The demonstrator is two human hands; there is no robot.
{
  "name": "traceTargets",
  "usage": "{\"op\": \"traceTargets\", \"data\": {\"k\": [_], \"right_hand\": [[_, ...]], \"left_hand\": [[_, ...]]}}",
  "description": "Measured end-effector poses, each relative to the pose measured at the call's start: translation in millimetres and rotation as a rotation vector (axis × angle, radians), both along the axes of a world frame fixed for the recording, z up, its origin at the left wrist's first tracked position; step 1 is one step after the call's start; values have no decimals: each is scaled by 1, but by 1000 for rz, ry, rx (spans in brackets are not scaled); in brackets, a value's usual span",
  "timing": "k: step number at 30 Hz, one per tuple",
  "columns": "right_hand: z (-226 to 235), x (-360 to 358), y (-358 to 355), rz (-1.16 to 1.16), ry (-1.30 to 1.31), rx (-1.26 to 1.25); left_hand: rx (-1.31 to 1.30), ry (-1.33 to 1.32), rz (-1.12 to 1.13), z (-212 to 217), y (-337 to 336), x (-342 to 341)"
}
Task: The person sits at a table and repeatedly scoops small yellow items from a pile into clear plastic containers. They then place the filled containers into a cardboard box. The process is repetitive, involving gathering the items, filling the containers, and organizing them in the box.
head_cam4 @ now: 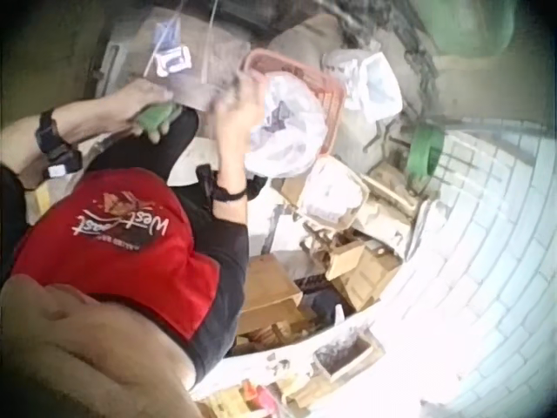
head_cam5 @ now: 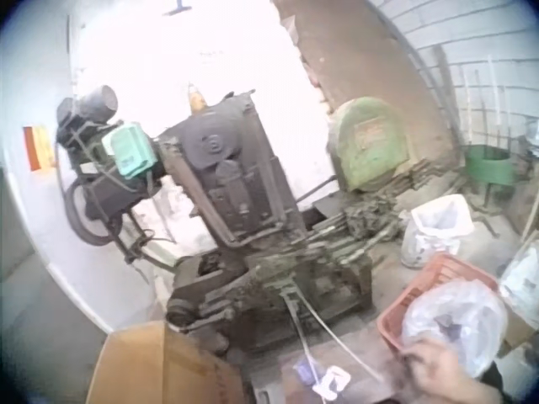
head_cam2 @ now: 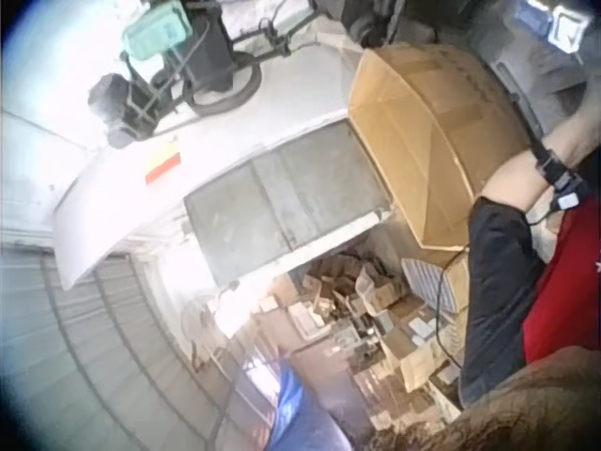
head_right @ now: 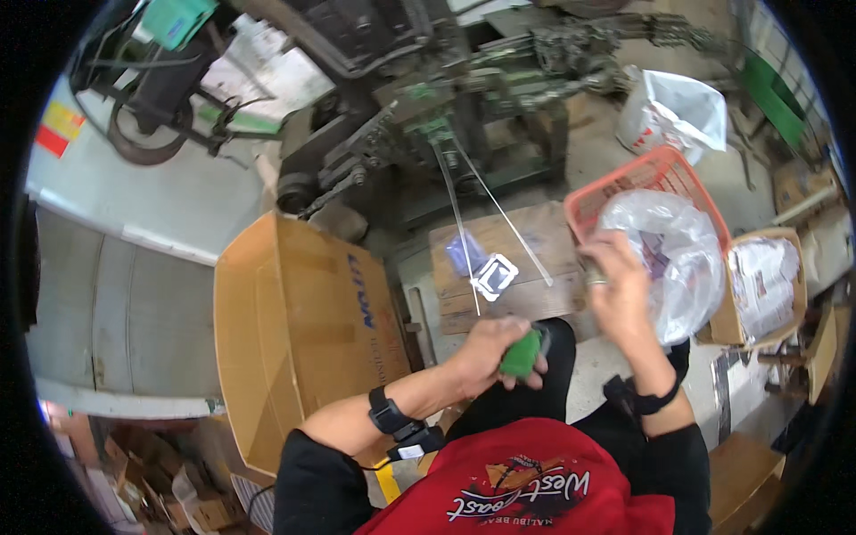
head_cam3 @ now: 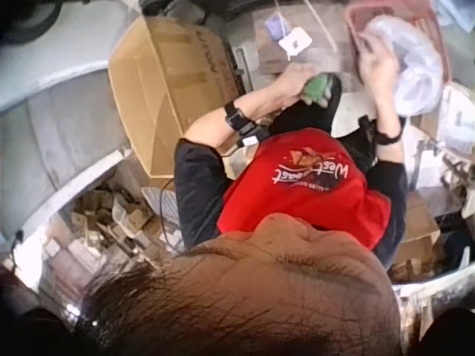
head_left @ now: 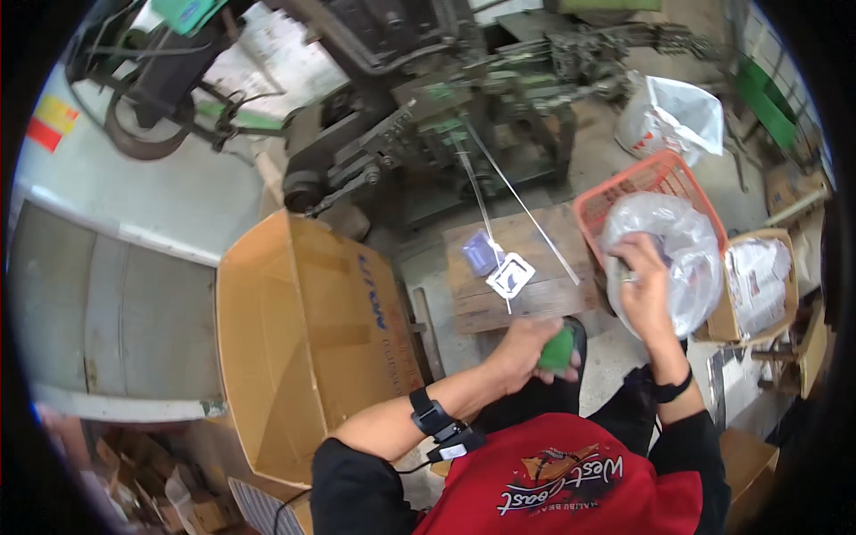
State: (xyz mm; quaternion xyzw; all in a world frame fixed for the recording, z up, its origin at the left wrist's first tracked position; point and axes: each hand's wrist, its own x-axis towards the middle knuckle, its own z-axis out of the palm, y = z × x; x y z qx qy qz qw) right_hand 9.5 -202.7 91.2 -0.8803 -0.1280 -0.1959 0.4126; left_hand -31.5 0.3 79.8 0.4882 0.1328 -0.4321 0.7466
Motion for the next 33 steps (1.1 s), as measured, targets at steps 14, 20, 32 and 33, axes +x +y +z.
{"op": "traceTargets", "data": {"k": [14,20,32,33], "right_hand": [[-122,-58,-36,187,632,-697],[-163,-89,-98,109,880,-573],[-199,-118,-210,-198,1168,-311],[-198,-115,-214,-203,1183,-304]], "left_hand": [[755,-695,812,93,362,2],[1039,-490,972,-114,479,-44],[821,16,838,-328,374,-58],[831,-41,870,-364,364,-63]]}}
